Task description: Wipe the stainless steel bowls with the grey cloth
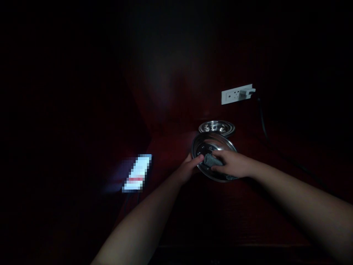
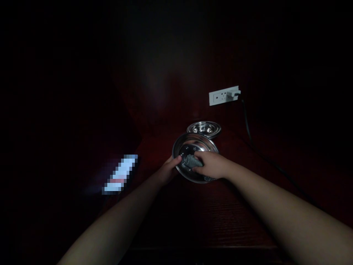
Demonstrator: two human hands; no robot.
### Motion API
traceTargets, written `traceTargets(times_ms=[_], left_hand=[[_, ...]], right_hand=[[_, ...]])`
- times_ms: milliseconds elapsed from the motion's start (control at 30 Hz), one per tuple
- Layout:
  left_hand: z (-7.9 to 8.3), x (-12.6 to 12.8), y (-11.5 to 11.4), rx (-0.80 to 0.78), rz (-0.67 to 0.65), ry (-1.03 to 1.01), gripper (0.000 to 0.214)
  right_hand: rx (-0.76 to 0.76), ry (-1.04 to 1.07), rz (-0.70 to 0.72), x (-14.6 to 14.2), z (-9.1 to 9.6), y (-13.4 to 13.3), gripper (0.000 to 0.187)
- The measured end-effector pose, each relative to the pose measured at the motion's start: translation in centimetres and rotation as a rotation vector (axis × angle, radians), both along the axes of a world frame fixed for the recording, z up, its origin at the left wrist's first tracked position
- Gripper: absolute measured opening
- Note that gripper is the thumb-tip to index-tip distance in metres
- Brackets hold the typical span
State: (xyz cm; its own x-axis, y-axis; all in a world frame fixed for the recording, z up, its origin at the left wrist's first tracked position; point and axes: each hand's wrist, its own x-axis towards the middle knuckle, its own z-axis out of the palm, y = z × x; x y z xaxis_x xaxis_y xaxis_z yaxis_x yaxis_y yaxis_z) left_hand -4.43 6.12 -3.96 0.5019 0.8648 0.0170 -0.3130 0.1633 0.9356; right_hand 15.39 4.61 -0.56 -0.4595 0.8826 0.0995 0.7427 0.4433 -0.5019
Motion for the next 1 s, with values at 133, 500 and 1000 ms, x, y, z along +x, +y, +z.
traceTargets(times_ms=[133,500,1000], left_hand=[[0.0,0.1,0.3,-0.047,0.036,-0.058,0.074],[0.5,0.0,-0.4,0.079,-0.025,-0.01,0.072],[0.4,0.3,-0.2,0.113,-0.015,0.003,0.068]], right_hand=[[-0.087,0.103,0.118,-0.1,-0.2,-0.1,0.021],[0.001,0.246,0.265,-0.3,-1.1,0.0,0.021],[0.205,0.055,0.086,-0.4,-1.2,0.2,0.008]])
